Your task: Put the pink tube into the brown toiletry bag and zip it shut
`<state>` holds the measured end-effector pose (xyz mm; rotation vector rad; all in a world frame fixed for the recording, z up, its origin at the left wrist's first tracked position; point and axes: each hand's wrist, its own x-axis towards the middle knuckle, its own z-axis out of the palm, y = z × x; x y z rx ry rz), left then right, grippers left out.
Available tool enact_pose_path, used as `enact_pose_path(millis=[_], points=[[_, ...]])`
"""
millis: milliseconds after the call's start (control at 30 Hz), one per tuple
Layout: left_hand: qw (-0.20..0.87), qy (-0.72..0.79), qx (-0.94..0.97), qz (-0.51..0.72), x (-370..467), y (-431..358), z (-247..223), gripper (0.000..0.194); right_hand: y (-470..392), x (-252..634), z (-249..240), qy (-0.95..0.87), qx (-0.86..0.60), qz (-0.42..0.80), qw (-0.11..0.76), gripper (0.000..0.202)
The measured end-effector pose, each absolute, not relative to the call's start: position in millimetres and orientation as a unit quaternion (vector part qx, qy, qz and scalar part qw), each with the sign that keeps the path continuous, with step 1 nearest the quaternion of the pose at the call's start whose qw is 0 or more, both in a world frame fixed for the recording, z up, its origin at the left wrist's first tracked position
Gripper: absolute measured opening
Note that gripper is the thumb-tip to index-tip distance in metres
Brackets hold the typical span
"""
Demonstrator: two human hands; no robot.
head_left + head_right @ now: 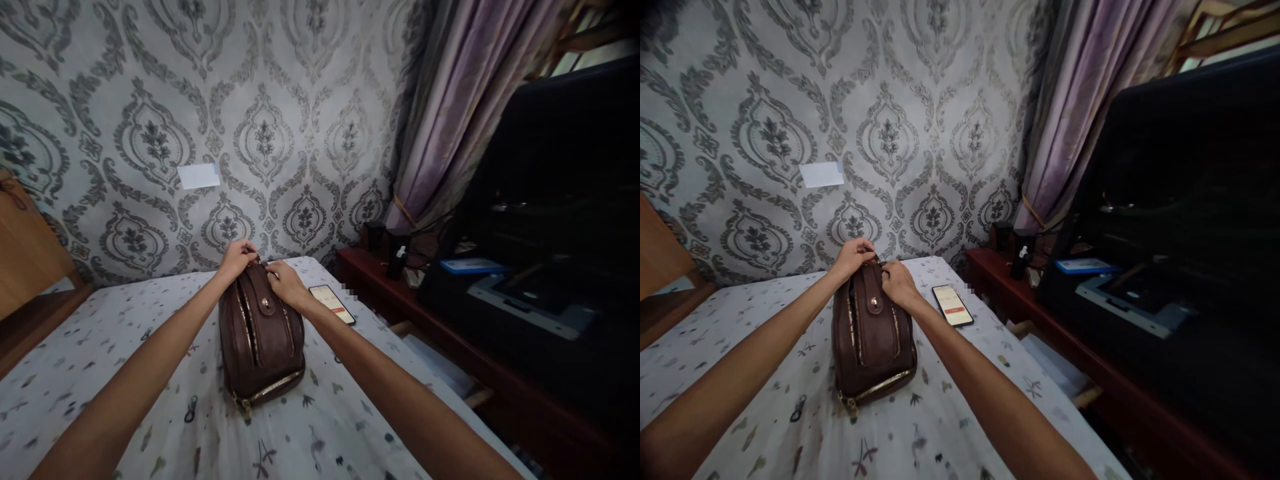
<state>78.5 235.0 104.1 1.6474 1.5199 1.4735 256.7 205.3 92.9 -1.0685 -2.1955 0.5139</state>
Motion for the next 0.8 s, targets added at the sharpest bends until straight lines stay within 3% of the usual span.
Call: enact_pose_path(millis=[400,800], points=[[0.201,0.556,0.618,0.518,86.0,224.1,112.0,0.012,200.0,254.9,96.7,-0.863,-0.396,0.142,0.278,0.034],[0.287,0.529,0.605,0.522,93.3,209.2,117.2,0.012,193.4,254.5,94.7,-0.858,-0.396,0.139,0.297,0.036]])
